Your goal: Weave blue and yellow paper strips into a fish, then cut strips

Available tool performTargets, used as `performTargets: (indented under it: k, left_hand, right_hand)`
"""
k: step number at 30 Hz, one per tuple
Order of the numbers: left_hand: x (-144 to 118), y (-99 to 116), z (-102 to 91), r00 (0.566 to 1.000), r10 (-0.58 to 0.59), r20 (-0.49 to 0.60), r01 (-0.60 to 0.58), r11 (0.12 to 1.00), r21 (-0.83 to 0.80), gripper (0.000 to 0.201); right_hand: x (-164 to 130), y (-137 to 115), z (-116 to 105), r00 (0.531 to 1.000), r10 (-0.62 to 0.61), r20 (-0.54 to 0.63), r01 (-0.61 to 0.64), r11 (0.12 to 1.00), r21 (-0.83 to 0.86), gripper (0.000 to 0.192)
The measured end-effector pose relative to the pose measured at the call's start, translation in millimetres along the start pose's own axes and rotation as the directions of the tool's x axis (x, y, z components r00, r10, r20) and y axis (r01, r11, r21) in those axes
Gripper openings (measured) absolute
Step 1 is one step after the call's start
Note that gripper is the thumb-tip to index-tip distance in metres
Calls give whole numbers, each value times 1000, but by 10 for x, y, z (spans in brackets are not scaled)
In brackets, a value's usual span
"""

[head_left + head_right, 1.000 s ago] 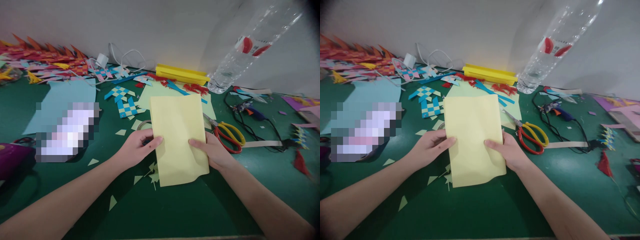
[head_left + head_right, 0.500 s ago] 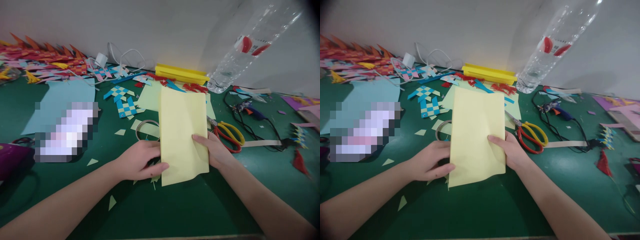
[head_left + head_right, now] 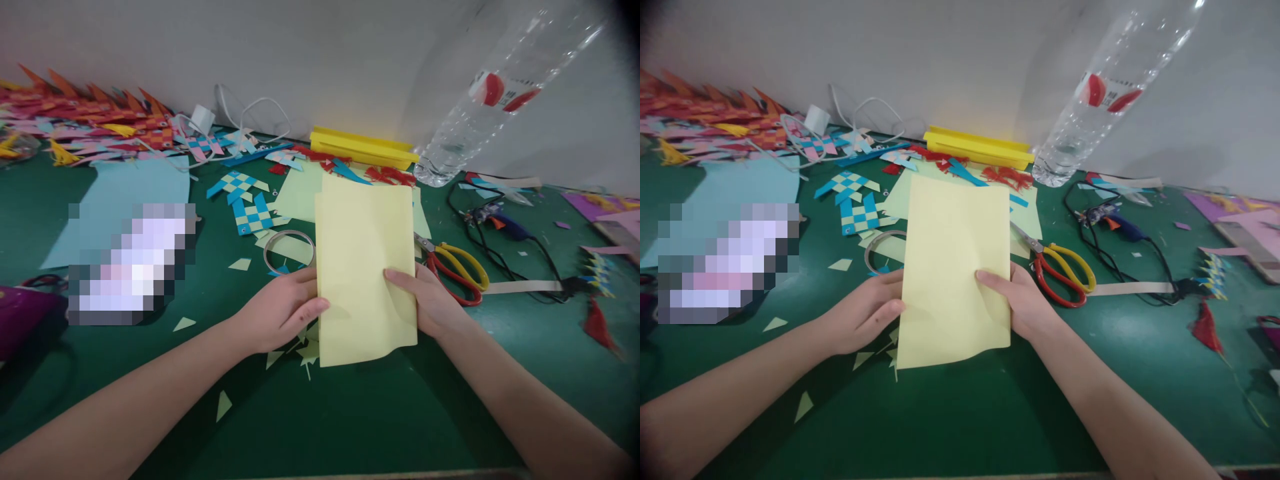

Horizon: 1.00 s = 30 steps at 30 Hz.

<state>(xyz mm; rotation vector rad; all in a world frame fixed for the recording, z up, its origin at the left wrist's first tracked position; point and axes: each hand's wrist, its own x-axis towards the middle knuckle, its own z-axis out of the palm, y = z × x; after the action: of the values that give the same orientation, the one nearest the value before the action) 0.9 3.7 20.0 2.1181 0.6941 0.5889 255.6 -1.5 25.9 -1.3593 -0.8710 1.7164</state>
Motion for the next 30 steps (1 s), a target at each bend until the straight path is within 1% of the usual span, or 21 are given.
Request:
performTargets:
  k: [3,6,8,9,12,15,19,21,24,27,30]
  left_hand:
    - [9,19,-22,986,-124,-109,112,988,-110,55]
    - [22,29,-36,947,-231,-221,196,966,-171,53]
    - [29,25,-40,927,-265,-265,220,957,-188,52]
    - [32,23,-42,924,-265,-276,217,957,-193,51]
    - [39,28,-43,939,-217,-268,175,970,-170,49]
    - [39,47,-35,947,-179,-267,155,982,-109,50]
    - [31,68,-32,945,-185,-270,164,981,-100,51]
    - [31,71,-35,950,-190,-248,164,979,-120,48]
    - [38,64,-34,955,-211,-210,186,974,-130,43]
    - [48,44,-21,934,-279,-224,264,960,-97,41]
    - [54,20,-15,890,-358,-282,338,933,-120,42]
  right_hand:
    - [0,8,-6,1000,-1,0,1,1000,23,47]
    - [0,14,-12,1000,-6,11,5,999,34,47]
    - [1,14,-14,1000,-17,15,16,1000,18,46]
    - [1,14,-15,1000,-22,15,22,1000,2,46]
    - [0,13,-10,999,-35,11,35,999,-26,46]
    - [-9,16,12,999,-33,7,33,999,-2,48]
    - [-40,13,72,997,-74,-35,73,997,-25,51]
    - [-56,6,96,994,-92,-58,90,995,-36,51]
    - [-53,12,101,991,-121,-50,119,992,-42,51]
    - [-18,49,88,983,-176,-56,172,983,-65,52]
    - [19,83,109,968,-236,-90,226,968,-112,51]
